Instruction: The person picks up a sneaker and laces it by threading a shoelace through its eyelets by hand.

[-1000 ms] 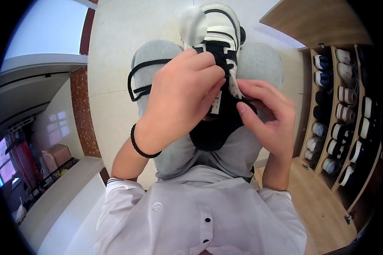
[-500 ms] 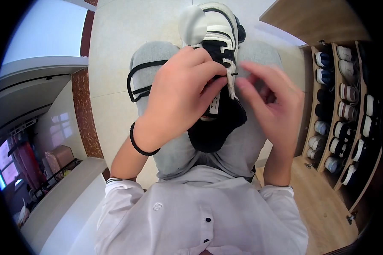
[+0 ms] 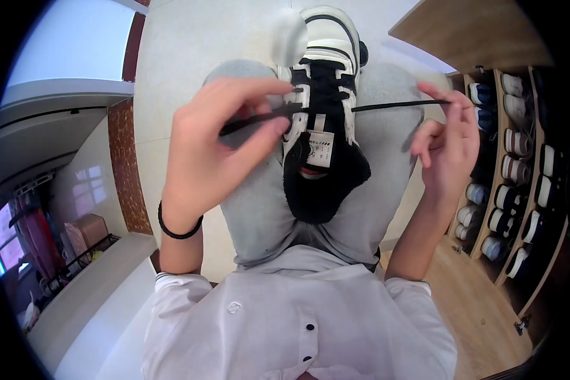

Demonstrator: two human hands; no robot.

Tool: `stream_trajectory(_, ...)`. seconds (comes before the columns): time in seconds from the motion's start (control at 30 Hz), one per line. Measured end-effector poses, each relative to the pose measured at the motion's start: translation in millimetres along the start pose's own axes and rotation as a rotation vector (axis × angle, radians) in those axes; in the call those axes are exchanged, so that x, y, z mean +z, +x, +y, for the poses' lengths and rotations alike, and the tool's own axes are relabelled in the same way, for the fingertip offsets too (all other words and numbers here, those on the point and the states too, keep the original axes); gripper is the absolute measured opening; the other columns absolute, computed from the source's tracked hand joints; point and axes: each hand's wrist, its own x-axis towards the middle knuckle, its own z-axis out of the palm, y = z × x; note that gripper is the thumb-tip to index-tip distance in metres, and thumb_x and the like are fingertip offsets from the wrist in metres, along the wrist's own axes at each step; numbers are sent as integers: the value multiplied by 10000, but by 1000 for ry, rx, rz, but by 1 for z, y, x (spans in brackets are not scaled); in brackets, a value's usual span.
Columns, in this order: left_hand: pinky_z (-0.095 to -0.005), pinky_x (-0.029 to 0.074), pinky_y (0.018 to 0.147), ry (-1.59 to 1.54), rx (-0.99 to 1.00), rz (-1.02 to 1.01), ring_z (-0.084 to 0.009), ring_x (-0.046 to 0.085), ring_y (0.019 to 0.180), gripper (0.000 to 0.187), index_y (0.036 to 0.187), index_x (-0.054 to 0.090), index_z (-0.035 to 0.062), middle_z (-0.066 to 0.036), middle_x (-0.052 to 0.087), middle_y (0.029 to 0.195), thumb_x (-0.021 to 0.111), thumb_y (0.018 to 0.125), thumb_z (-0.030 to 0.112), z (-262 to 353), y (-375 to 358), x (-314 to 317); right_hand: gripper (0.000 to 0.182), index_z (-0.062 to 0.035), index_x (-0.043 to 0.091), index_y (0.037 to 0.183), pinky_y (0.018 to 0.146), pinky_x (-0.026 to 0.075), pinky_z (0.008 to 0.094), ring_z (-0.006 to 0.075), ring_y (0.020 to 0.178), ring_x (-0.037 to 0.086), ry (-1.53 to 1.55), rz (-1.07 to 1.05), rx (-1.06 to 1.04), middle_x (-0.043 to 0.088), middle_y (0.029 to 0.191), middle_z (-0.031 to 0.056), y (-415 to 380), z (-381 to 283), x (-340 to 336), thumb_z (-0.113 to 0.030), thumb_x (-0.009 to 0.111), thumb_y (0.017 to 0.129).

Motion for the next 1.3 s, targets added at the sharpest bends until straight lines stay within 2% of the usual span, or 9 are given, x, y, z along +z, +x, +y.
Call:
stream_trajectory(0.2,-290,480,796,2,54,77,-175,589,886,307,1092,715,29,-71,667,918,757,791,-15,-9,-6,0,191,-60,534,1097,433,325,194,60,504,384,912,11,61,505,807,19,18,62,-89,-218,428,1098)
stream_trajectory(0.33,-357,476,877,220,201,15,-278,563,1006,324,1072,724,50,-74,682,1056,766,754,5,-10,-4,9,186,-81,543,1087,490,283,231,70,534,321,819,98,128,453,765,-26,21,109,-103,-248,460,1089)
stream_trajectory(0.5,-389,457,871,269,320,122,-293,535,1031,328,1042,736,77,-76,649,1092,819,725,105,-6,-9,20,190,-90,538,1075,499,281,241,76,551,304,782,290,160,435,734,-28,18,162,-131,-265,465,1088)
stream_trajectory(0.67,-421,406,882,249,334,-20,-304,485,1051,408,1031,731,115,-50,566,1074,860,649,175,8,-25,32,197,-82,524,1076,476,292,236,69,534,359,-163,541,367,456,699,-31,0,243,-151,-279,522,1065)
stream_trajectory(0.8,-460,358,938,444,209,-13,-330,458,1127,508,1085,683,146,-70,506,1208,833,601,108,15,-33,50,199,-74,530,1089,453,295,242,71,511,372,-146,600,396,473,684,-27,-14,277,-172,-271,531,1058)
stream_trajectory(0.93,-471,352,947,558,197,-4,-330,452,1160,494,1079,684,142,-70,506,1238,802,604,73,19,-29,52,211,-46,557,1141,527,348,239,68,590,417,59,554,441,485,745,-26,-16,254,-170,-238,516,1063)
stream_trajectory(1.0,-487,338,944,545,279,-25,-291,478,1180,280,1033,674,89,-89,531,1254,678,753,107,17,-28,50,235,-29,577,1176,566,375,239,69,627,435,153,539,452,487,767,-27,-12,227,-166,-226,514,1064)
stream_trajectory(1.07,-484,339,954,551,322,5,-308,481,1183,349,1045,691,108,-83,554,1261,716,697,88,13,-32,49,297,-6,600,1257,682,435,240,72,718,482,262,386,362,506,817,-27,-11,202,-170,-214,512,1065)
stream_trajectory(1.3,-432,477,895,452,526,100,-270,635,1010,319,1012,710,12,-86,671,1060,698,696,53,21,-28,37,318,4,594,1307,846,471,236,88,882,589,-99,318,93,686,986,42,2,87,-124,-136,597,1021)
